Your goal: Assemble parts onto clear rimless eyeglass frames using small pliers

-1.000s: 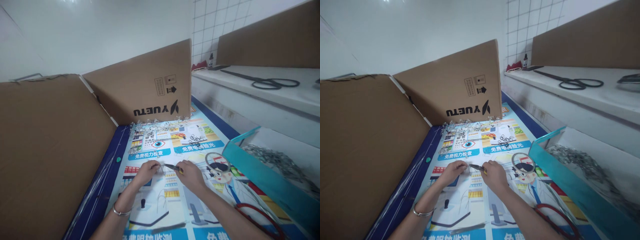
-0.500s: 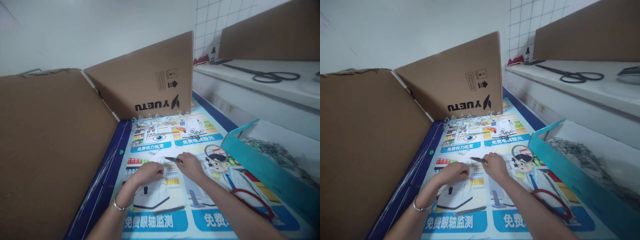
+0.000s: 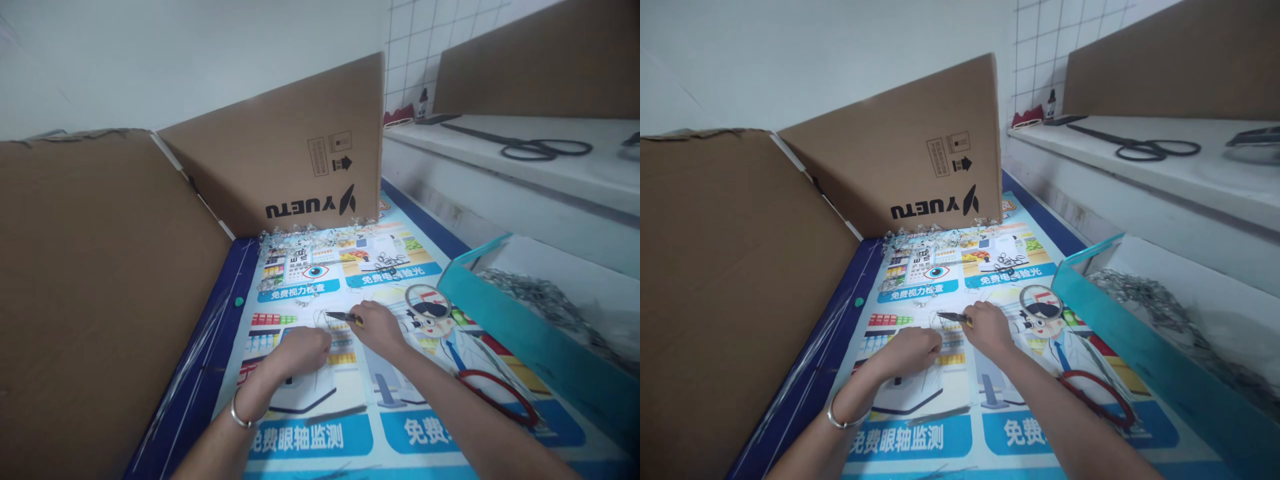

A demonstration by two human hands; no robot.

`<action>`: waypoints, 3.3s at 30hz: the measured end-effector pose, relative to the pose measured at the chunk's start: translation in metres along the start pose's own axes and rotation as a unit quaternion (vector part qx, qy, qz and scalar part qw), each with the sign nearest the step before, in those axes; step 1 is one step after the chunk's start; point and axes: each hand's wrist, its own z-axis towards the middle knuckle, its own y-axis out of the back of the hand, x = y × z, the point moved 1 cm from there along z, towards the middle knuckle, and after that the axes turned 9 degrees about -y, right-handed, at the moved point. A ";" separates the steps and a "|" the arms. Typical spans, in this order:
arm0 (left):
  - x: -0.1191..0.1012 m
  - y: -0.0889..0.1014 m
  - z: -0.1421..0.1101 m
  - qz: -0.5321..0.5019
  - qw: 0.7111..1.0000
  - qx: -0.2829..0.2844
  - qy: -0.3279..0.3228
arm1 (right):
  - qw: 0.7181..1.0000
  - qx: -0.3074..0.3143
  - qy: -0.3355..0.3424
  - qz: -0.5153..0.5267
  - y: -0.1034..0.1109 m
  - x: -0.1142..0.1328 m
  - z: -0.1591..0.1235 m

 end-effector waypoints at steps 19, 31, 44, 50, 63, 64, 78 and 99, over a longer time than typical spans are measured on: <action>0.038 -0.004 0.023 -0.385 0.899 -0.149 0.148 | 0.998 -0.008 -0.027 0.062 0.003 -0.001 -0.002; 0.031 -0.005 0.022 -0.540 0.803 -0.216 0.127 | 0.992 -0.023 -0.026 0.124 0.002 -0.005 0.000; 0.030 -0.009 0.023 -0.577 0.735 -0.332 0.131 | 0.993 -0.054 0.023 0.102 0.002 -0.003 -0.003; 0.029 -0.015 0.025 -0.676 0.663 -0.300 0.119 | 0.995 -0.046 0.028 0.089 0.000 -0.003 -0.003; 0.022 -0.016 0.029 -0.778 0.540 -0.313 0.077 | 0.993 -0.081 0.074 0.045 0.000 -0.001 -0.005; 0.021 -0.016 0.029 -0.782 0.532 -0.313 0.085 | 0.992 -0.089 0.079 0.041 0.000 -0.001 -0.005; 0.014 -0.020 0.031 -0.828 0.440 -0.323 0.128 | 0.955 -0.227 0.140 -0.128 0.018 0.007 -0.009; 0.012 -0.026 0.029 -0.822 0.473 -0.259 0.184 | 0.922 -0.282 0.208 -0.168 0.021 0.006 -0.014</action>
